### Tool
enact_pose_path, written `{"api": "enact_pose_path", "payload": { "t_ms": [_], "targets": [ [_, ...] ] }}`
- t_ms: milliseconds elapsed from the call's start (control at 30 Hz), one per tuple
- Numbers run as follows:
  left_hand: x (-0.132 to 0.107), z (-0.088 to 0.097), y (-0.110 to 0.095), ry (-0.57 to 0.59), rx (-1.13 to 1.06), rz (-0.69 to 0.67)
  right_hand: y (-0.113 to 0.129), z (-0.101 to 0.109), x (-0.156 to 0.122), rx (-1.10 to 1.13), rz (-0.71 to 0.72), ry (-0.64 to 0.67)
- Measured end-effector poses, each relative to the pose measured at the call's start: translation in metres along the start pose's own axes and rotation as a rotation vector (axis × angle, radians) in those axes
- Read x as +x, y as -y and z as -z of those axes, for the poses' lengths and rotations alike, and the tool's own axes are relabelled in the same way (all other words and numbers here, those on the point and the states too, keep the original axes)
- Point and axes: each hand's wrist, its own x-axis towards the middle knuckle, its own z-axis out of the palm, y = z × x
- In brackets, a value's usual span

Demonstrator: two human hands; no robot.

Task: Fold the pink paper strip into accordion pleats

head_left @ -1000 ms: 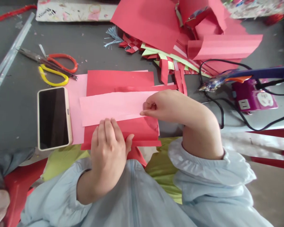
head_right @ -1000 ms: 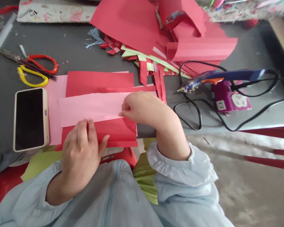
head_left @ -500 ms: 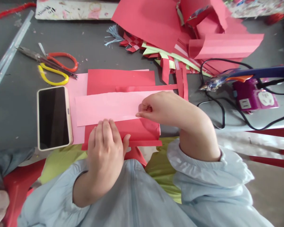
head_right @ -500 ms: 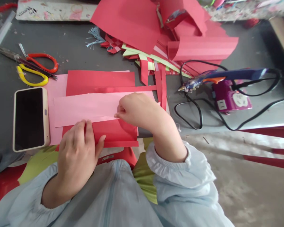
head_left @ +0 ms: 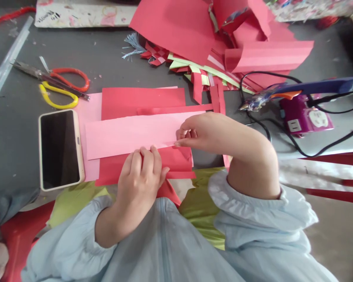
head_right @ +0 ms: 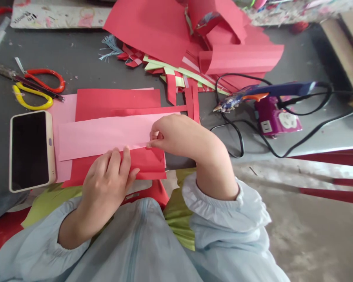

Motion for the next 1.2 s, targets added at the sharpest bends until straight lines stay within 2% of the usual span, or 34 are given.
{"api": "enact_pose_path", "payload": {
  "t_ms": [267,567,1200],
  "targets": [
    [-0.002,-0.002,-0.002,-0.022,0.049,-0.031,-0.018,0.0,-0.008,0.024,-0.056,-0.04],
    [-0.001,-0.003,-0.002,-0.045,0.078,-0.03,-0.01,0.0,-0.006,-0.021,-0.113,-0.042],
    [0.001,-0.01,-0.003,-0.009,0.098,-0.026,-0.011,0.003,0.0,-0.003,-0.094,0.021]
  ]
}}
